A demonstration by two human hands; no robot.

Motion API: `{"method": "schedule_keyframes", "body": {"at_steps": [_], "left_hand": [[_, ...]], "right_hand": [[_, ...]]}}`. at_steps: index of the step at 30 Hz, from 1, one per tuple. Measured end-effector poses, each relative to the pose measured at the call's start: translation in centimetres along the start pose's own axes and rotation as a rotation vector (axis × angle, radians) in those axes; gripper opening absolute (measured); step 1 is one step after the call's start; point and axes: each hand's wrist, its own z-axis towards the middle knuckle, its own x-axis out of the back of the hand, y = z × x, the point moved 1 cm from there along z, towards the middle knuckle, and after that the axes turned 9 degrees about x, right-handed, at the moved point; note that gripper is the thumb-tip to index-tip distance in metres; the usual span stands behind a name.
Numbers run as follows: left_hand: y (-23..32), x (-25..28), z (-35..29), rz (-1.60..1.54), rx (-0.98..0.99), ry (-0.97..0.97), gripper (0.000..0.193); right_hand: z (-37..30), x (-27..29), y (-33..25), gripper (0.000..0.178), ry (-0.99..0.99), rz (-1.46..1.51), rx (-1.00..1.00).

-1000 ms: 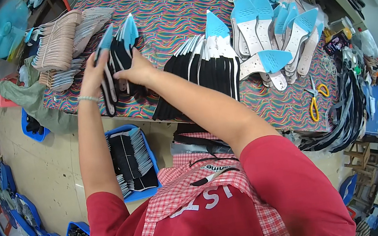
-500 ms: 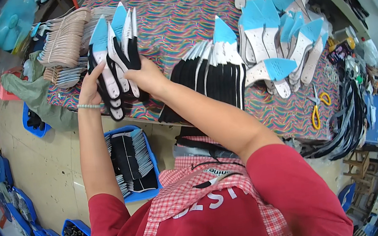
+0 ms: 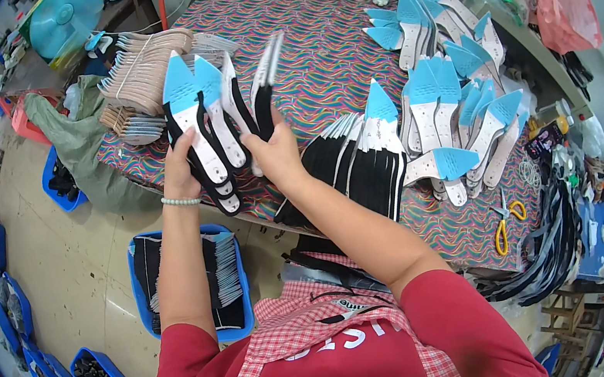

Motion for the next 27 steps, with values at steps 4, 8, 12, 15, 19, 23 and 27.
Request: {"method": "schedule_keyframes", "body": {"at_steps": [4,8,12,15,19,23,27], "left_hand": [[0.0,-0.5,-1.3,0.211,0.012,0.069,0.031],[-2.0,0.7,0.2,0.026,0.136,-0.125,0.034],[-3.0,2.2,0.8,-0.124,0.217,-0.228,0.041],[-1.9,-0.5,0.1,-0.101,0.179,-0.241,0.045],[2.2,-3.7,-2.6,0.149,-0.168,-0.126,0.052],[5.1,-6.4,-5.7,0.502,-0.573,-0.347,0.115],[0.7,-1.9,-3.8,0.777,-0.28,-0.285,0.099]], "right_hand": [[1.2,0.6,1.9,0.062,-0.064,-0.437,0.11],[1.5,-0.6,4.1,0.037,-0.16,0.018,-0.344],[2.6,-1.6,4.0,0.023,-0.127,0.141,-0.581],[4.0,0.1,4.0,0.018,-0.146,0.227,-0.678],[2.5,1.2,-0.9,0.061,-0.135,-0.008,-0.227],[0.6,0.0,-6.0,0.082,-0.572,-0.148,0.053],[0.6,1.5,-1.0,0.082,-0.796,-0.413,0.111]]}}
